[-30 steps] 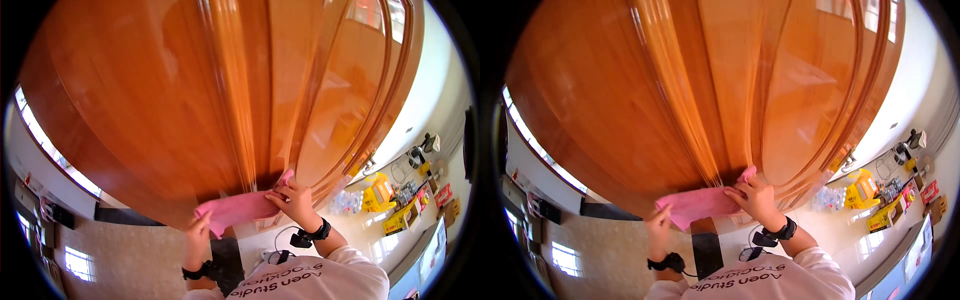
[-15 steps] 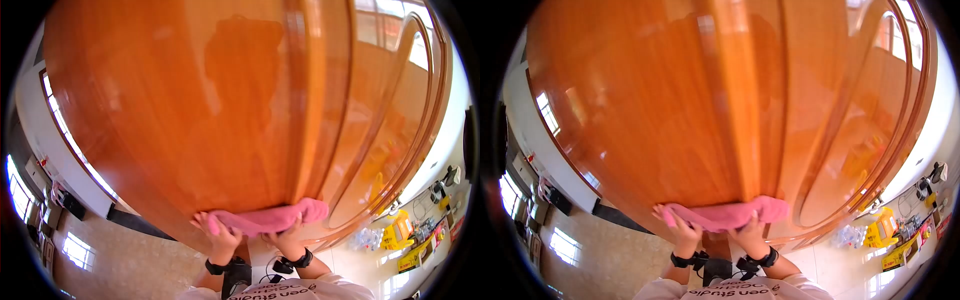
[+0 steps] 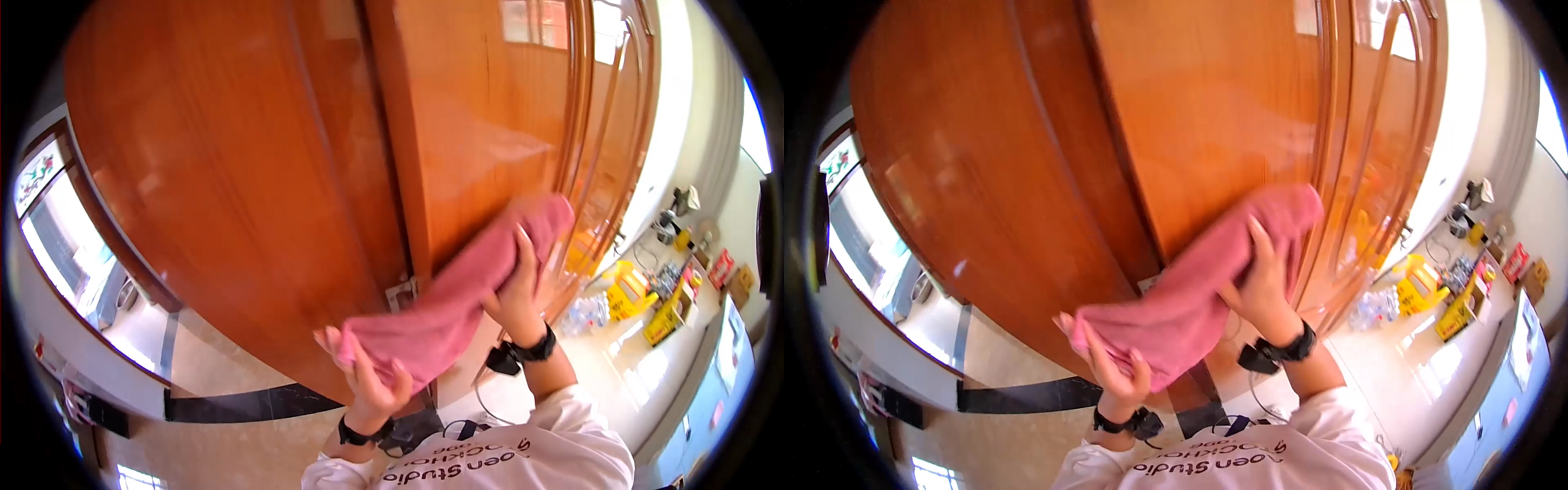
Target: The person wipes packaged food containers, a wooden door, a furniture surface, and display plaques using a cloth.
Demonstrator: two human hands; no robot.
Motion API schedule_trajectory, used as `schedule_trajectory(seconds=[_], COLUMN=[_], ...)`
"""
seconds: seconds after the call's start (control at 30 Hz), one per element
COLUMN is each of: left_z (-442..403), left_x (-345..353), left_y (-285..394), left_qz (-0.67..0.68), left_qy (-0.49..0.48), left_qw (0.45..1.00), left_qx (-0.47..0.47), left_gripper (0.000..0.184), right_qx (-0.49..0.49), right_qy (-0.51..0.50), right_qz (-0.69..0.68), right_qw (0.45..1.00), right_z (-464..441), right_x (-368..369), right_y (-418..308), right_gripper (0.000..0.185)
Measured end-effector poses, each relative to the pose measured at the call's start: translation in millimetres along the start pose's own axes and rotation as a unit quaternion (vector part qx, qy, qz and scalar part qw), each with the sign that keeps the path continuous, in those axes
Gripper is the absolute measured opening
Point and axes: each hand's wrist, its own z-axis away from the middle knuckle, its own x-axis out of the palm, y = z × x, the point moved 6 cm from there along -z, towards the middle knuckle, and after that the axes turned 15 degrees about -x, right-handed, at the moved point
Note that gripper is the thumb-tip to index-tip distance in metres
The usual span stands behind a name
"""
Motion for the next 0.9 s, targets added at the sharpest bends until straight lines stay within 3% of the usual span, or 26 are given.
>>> schedule_trajectory(seconds=[0.07,0.2,0.23,0.3,0.43,0.5,0.53,0.6,0.67,0.73,0.8,0.83,0.9], left_z=[-5.2,10.9,27.3,58.6,89.1,81.1,67.4,40.3,3.0,-16.4,-26.5,-24.4,-6.4], left_x=[-15.8,-13.2,-3.5,22.0,43.9,38.5,30.7,27.9,5.7,-8.2,-18.1,-12.5,5.7], left_y=[-9.2,-45.9,-56.0,-72.2,-82.2,-77.6,-70.5,-73.0,-50.4,-35.1,-10.1,-6.3,-21.0], left_qz=[-0.014,0.002,0.026,0.077,0.103,0.073,0.047,0.123,0.281,0.475,0.627,0.621,0.635], left_qy=[0.027,0.018,-0.013,-0.080,-0.189,-0.218,-0.160,-0.197,-0.206,-0.251,-0.254,-0.256,-0.207], left_qw=[1.000,1.000,1.000,0.994,0.973,0.969,0.986,0.970,0.932,0.818,0.721,0.727,0.714], left_qx=[-0.002,-0.022,-0.006,-0.012,-0.080,-0.092,0.004,-0.074,-0.100,-0.205,-0.148,-0.142,-0.210], left_gripper=[0.063,0.063,0.065,0.070,0.064,0.059,0.059,0.058,0.059,0.071,0.081,0.081,0.087], right_qx=[0.077,0.089,0.160,0.122,0.142,0.113,0.092,0.079,0.071,0.059,0.020,-0.019,0.009], right_qy=[-0.020,-0.002,-0.057,-0.120,-0.156,-0.135,-0.102,-0.040,0.027,0.076,0.090,0.068,0.018], right_qz=[-0.026,0.080,0.058,0.148,0.128,0.106,0.095,0.054,0.006,-0.017,0.019,0.060,0.060], right_qw=[0.997,0.993,0.984,0.974,0.969,0.979,0.986,0.995,0.997,0.995,0.996,0.996,0.998], right_z=[-25.4,20.1,39.9,104.4,152.0,110.2,77.6,13.3,-47.0,-68.9,-75.9,-63.4,-22.8], right_x=[20.5,59.8,66.6,89.7,92.8,73.8,62.6,45.0,31.5,29.9,31.9,38.0,58.4], right_y=[-18.3,-34.9,-39.2,-43.7,-45.4,-51.6,-52.1,-46.1,-37.1,-34.3,-31.9,-34.2,-34.1], right_gripper=[0.078,0.080,0.078,0.073,0.073,0.076,0.078,0.079,0.078,0.077,0.075,0.077,0.074])
